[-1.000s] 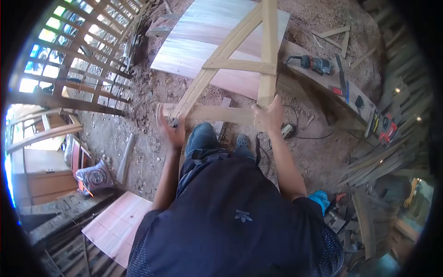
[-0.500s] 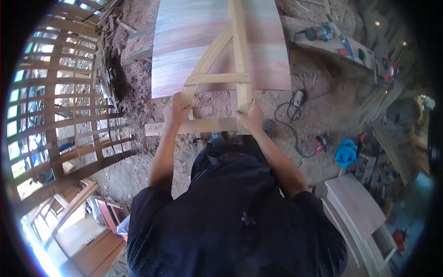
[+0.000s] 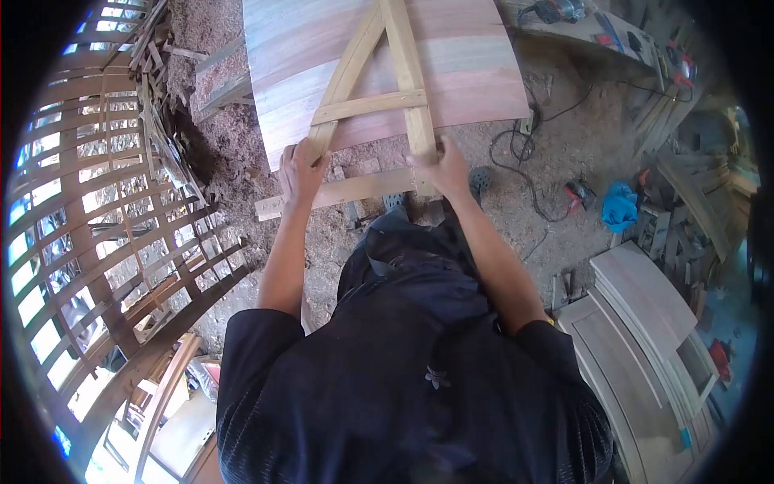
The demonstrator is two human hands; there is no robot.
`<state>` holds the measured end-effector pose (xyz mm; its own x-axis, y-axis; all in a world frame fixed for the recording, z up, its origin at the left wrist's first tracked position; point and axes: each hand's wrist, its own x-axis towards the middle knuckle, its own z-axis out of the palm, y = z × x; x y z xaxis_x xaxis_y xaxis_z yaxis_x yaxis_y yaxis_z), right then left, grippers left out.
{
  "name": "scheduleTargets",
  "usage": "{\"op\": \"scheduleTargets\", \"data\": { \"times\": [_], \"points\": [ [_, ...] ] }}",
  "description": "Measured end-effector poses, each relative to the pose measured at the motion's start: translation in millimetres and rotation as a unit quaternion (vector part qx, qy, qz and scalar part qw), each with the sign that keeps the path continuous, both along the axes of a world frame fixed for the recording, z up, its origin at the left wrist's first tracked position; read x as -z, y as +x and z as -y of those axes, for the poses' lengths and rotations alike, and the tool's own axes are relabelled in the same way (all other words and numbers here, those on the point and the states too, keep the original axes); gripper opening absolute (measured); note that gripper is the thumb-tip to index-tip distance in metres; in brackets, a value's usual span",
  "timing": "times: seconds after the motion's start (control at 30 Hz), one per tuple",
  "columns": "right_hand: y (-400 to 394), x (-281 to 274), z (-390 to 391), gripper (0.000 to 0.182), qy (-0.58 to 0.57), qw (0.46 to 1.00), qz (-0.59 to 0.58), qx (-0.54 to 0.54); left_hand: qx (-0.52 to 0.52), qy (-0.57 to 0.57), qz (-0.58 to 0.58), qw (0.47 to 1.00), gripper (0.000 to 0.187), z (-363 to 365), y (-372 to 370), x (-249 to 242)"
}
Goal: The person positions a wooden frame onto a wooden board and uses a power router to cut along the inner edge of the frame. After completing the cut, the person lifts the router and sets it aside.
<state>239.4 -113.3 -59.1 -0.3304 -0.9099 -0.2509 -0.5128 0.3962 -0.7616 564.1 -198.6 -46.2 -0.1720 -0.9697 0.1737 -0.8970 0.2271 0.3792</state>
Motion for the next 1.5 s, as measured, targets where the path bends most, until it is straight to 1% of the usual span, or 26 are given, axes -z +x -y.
{"op": "scheduleTargets", "data": {
  "times": [0.03,0.1,0.13,0.17,0.2,0.23,0.3,0.33,0.4,0.5,0.57,0.63,0.7,0.77,0.8,0.87,0.9,0.93,0.97,1.03,1.1,1.17,1.2,1.3,1.43,1.5],
  "points": [
    [-4,9,-15,0.091,0.003,1.000,0.000,0.001,-0.002,0.002,0.003,1.000,0.053,0,1,1],
    [-9,21,-46,0.079,-0.132,0.988,-0.025,0.073,-0.005,0.008,0.006,1.000,0.052,-1,-1,0],
    [-11,21,-58,0.079,-0.129,0.989,-0.026,0.073,-0.015,0.011,0.011,1.000,0.052,-2,-2,-3],
    [-12,18,-69,0.072,-0.027,0.972,0.206,0.111,-0.025,0.014,0.016,0.999,0.051,-3,-3,-5],
    [-11,17,-77,0.065,0.074,0.890,0.426,0.146,-0.022,0.017,0.016,0.999,0.051,-4,-2,-5],
    [-7,18,-79,0.065,0.074,0.889,0.426,0.150,-0.020,0.016,0.003,1.000,0.052,-4,-1,-5],
    [2,31,-78,0.058,0.054,0.874,0.463,0.137,-0.016,0.015,-0.010,1.000,0.052,-3,-1,-5],
    [4,37,-77,0.058,0.053,0.873,0.465,0.139,-0.018,0.013,-0.010,1.000,0.053,-1,0,-4],
    [8,30,-66,0.054,0.042,0.866,0.468,0.174,-0.019,0.010,-0.009,1.000,0.055,7,2,1],
    [8,27,-46,0.050,0.020,0.848,0.504,0.161,-0.018,-0.002,0.013,1.000,0.060,22,4,7],
    [9,25,-35,0.048,0.017,0.853,0.488,0.183,-0.031,0.012,0.011,0.999,0.062,32,3,9],
    [15,22,-19,0.046,0.011,0.858,0.471,0.204,-0.037,0.004,0.007,0.999,0.061,42,4,19],
    [19,30,-7,0.043,-0.034,0.840,0.492,0.228,-0.043,-0.002,0.003,0.999,0.059,48,1,18],
    [19,31,-3,0.041,-0.034,0.838,0.484,0.249,-0.060,0.039,-0.014,0.997,0.055,53,0,17],
    [23,31,-3,0.039,-0.030,0.836,0.478,0.268,-0.062,0.038,-0.010,0.997,0.055,52,-1,16],
    [25,31,-3,0.040,-0.028,0.833,0.490,0.257,-0.051,0.039,-0.034,0.997,0.049,51,1,15],
    [22,34,-5,0.040,-0.028,0.833,0.495,0.248,-0.057,0.036,-0.026,0.997,0.049,53,2,15],
    [17,48,-5,0.039,-0.024,0.840,0.492,0.226,-0.057,0.037,-0.035,0.997,0.047,54,1,14],
    [19,47,-5,0.039,-0.021,0.838,0.498,0.220,-0.057,0.037,-0.045,0.997,0.045,53,1,13],
    [23,37,-7,0.039,-0.038,0.817,0.514,0.258,-0.070,0.047,-0.049,0.995,0.045,51,-3,6],
    [23,38,-7,0.039,-0.034,0.814,0.517,0.262,-0.081,0.055,-0.055,0.994,0.045,54,-1,3],
    [21,37,-6,0.035,-0.017,0.806,0.529,0.263,-0.050,0.052,-0.041,0.997,0.048,61,3,3],
    [20,35,-5,0.033,-0.015,0.820,0.514,0.251,-0.047,0.047,-0.038,0.997,0.052,62,5,4],
    [21,36,-5,0.035,-0.009,0.819,0.514,0.255,-0.051,0.058,-0.031,0.996,0.054,63,6,5],
    [19,44,-6,0.038,-0.018,0.821,0.503,0.269,-0.042,0.066,-0.053,0.996,0.055,63,6,7],
    [18,48,-6,0.039,0.010,0.828,0.504,0.245,-0.040,0.020,-0.041,0.998,0.055,65,9,16]
  ]
}}
